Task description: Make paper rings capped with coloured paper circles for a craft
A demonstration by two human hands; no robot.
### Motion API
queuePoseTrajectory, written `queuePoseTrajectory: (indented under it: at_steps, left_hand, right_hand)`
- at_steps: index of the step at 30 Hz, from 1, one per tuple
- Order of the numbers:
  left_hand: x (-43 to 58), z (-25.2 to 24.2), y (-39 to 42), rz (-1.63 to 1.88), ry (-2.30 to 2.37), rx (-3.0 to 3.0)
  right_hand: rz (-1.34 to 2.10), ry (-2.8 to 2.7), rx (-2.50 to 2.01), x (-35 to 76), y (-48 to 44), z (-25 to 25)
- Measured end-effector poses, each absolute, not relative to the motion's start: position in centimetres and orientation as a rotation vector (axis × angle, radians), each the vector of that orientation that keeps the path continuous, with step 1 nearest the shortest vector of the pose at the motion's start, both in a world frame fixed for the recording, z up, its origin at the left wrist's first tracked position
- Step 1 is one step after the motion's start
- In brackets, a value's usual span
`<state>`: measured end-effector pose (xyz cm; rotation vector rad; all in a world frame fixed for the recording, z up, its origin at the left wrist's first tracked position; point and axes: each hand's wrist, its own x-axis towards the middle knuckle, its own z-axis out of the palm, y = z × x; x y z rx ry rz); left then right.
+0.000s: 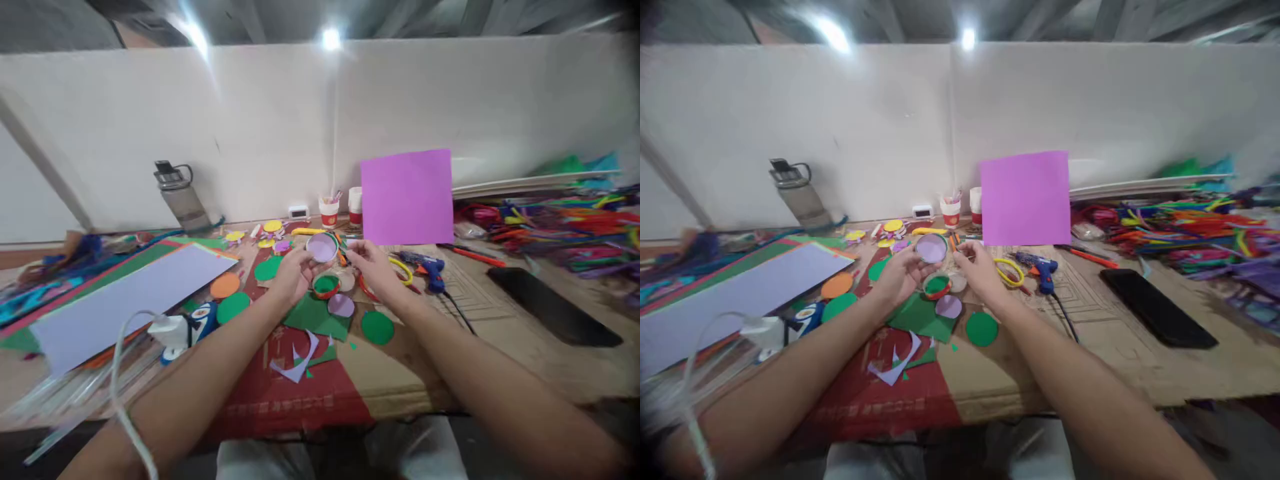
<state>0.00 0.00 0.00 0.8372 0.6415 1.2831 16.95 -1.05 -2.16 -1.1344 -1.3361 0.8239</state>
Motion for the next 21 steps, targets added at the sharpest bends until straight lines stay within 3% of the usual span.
queuePoseTrajectory:
  at_steps: [10, 21]
  left_hand:
    - [0.5, 0.3, -1.6, 0.919, 0.548, 1.166]
    - [0.5, 0.1, -1.6, 0.879, 0.587, 1.186]
  right_hand:
    - [0.624, -1.438, -1.299, 16.6, -2.6, -0.8]
    - [0.476, -1.619, -1.329, 16.7, -2.9, -0.3]
